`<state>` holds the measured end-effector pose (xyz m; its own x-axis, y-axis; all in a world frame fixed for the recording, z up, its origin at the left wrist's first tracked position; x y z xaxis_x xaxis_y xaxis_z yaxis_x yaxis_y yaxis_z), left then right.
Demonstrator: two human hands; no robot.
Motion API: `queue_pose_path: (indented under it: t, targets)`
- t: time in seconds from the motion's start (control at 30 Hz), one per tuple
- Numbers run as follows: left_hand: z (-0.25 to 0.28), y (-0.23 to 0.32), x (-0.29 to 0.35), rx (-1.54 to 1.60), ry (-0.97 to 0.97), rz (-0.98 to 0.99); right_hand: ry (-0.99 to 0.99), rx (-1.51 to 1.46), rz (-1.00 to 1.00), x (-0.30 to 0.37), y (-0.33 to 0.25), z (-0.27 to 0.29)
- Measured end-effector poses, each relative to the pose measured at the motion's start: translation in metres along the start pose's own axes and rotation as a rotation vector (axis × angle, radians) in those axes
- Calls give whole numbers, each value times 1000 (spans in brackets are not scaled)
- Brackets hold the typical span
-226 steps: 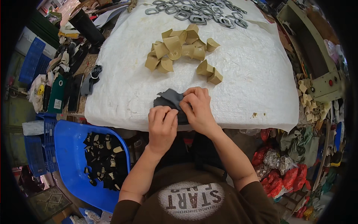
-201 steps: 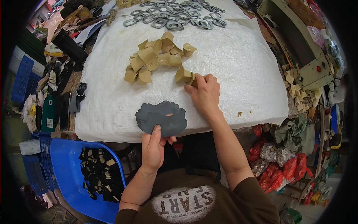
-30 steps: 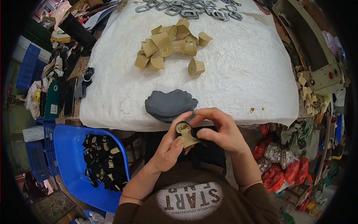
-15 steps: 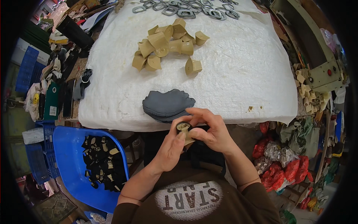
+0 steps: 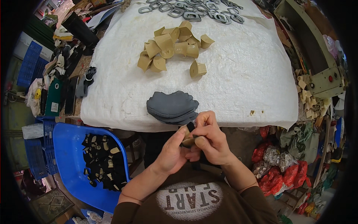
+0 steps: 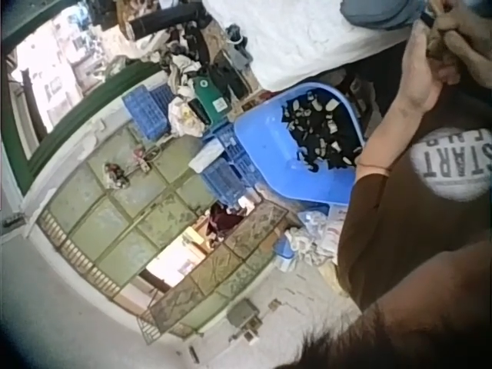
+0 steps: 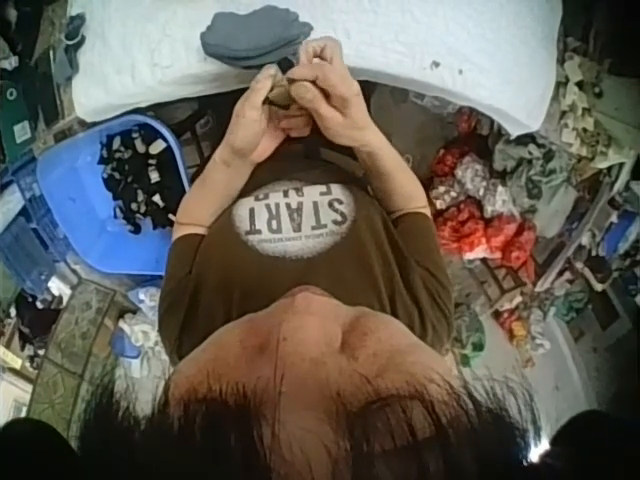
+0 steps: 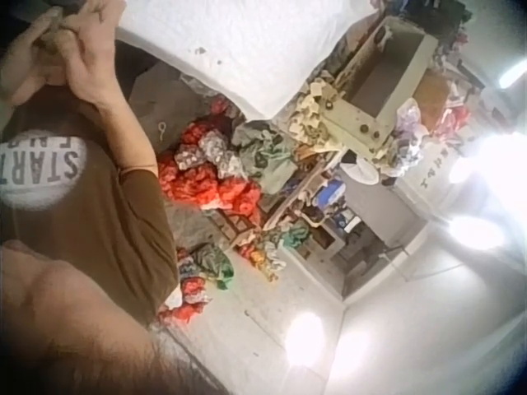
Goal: The recorder is hand-assembling small shoe components, fitting tan-colored pieces onto a dark grey base piece.
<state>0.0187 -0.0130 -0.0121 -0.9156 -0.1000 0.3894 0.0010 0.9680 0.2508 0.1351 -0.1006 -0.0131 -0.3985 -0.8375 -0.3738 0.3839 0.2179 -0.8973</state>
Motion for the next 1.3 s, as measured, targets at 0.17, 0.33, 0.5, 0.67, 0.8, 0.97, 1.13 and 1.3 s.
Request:
queue_pose_path:
  t: [0.17, 0.33, 0.5, 0.67, 0.8, 0.97, 1.13, 1.3]
  targets:
    - [6, 21, -3, -589, -156, -188, -86, -296, -176, -6, 8, 16]
    - [5, 20, -5, -777, -187, -454, -235, -183, -107, -11, 2, 19]
    - [1, 13, -5, -439, -147, -304, -204, 119, -104, -9, -5, 15]
    - [-5, 5, -6, -280, -39, -424, -234, -95, -141, -6, -2, 1]
    - [-3, -2, -5, -431, 44, -494, -155, -278, -177, -4, -2, -9]
    - [1, 6, -7, -336, -101, -309, -131, -366, -384, -5, -5, 0]
    - [5, 11, -4, -590, -333, -225, -102, -573, -344, -22, 3, 14]
    - [-1, 9, -4, -603, -256, -122, -317, -551, -263, -23, 11, 10]
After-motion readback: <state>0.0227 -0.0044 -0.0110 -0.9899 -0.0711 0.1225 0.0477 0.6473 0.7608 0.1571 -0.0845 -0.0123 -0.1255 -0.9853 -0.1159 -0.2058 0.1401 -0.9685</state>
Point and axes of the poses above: each hand's wrist, its own x-axis away from the middle knuckle, its own z-axis out of the back of the hand, y = z × x, the point moved 1 cm from there along -x, towards the middle knuckle, and after that the axes turned 8 degrees about x, right-handed, at the moved point
